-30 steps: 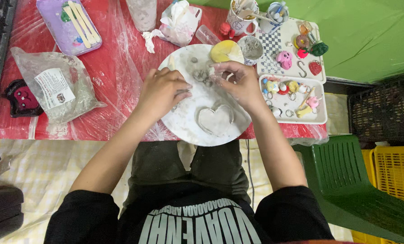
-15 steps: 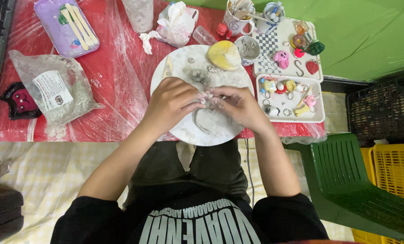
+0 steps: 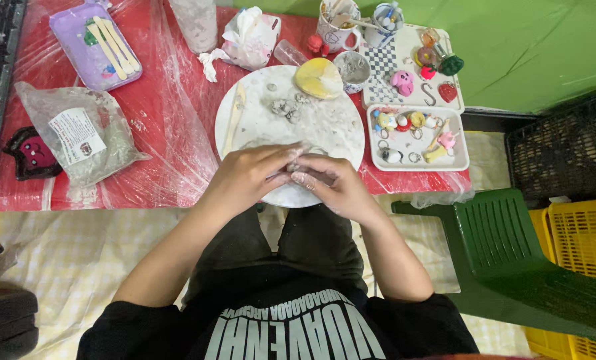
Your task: The person shapes a lump of clay into a heart form on a round white bat, pressing and pinching the clay walls by hand and smoothing the surface with a yellow sponge, occasionally using a wooden stick to refine the edges.
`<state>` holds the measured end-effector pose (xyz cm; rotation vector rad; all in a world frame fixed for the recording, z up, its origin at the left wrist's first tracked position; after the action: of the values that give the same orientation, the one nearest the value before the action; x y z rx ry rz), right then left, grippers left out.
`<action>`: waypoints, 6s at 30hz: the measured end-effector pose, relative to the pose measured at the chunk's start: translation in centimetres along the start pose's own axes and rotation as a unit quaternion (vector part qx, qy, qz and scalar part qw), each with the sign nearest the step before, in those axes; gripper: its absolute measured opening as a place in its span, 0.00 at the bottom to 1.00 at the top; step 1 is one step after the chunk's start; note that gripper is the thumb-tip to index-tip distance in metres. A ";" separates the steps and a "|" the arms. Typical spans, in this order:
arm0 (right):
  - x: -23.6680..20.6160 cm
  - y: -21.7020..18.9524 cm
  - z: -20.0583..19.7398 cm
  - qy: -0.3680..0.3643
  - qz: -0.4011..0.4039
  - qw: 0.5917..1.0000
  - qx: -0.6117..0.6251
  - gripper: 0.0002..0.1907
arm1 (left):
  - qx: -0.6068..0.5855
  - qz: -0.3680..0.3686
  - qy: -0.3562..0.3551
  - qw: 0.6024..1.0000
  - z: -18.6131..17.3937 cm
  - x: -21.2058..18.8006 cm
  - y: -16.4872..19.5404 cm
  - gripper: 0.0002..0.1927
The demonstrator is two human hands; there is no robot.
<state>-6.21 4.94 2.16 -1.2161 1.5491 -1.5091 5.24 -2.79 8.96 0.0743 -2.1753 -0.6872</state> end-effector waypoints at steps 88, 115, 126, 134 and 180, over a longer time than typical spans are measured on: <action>-4.6 2.5 -0.7 0.052 0.128 0.969 0.204 0.24 | 0.011 0.143 0.079 0.986 1.4 -4.0 5.0 0.20; -4.8 3.1 -1.0 0.060 0.119 0.968 0.211 0.19 | -0.067 -0.007 0.094 0.993 3.2 -6.3 2.2 0.34; -4.6 3.0 -1.5 0.084 0.074 0.973 0.201 0.22 | -0.053 0.013 0.089 0.995 2.9 -5.4 3.1 0.35; -4.8 4.2 -1.2 0.057 0.124 0.960 0.243 0.22 | -0.110 0.016 0.041 0.993 3.2 -5.3 3.4 0.35; -5.0 2.5 -1.6 0.106 0.018 0.975 0.192 0.28 | -0.054 0.081 0.087 0.991 2.9 -5.3 4.0 0.46</action>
<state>-6.35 9.89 -0.85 -0.8227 1.3148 -1.8580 7.21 3.36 5.77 -0.0952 -1.9499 -0.6791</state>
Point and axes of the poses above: each hand's wrist, its own x-axis towards the middle knuckle, its own z-axis out of the palm, y = z × x, the point moved 10 cm from there along x, towards the middle knuckle, and after that the axes turned 10 degrees about y, right-handed, at the moved point
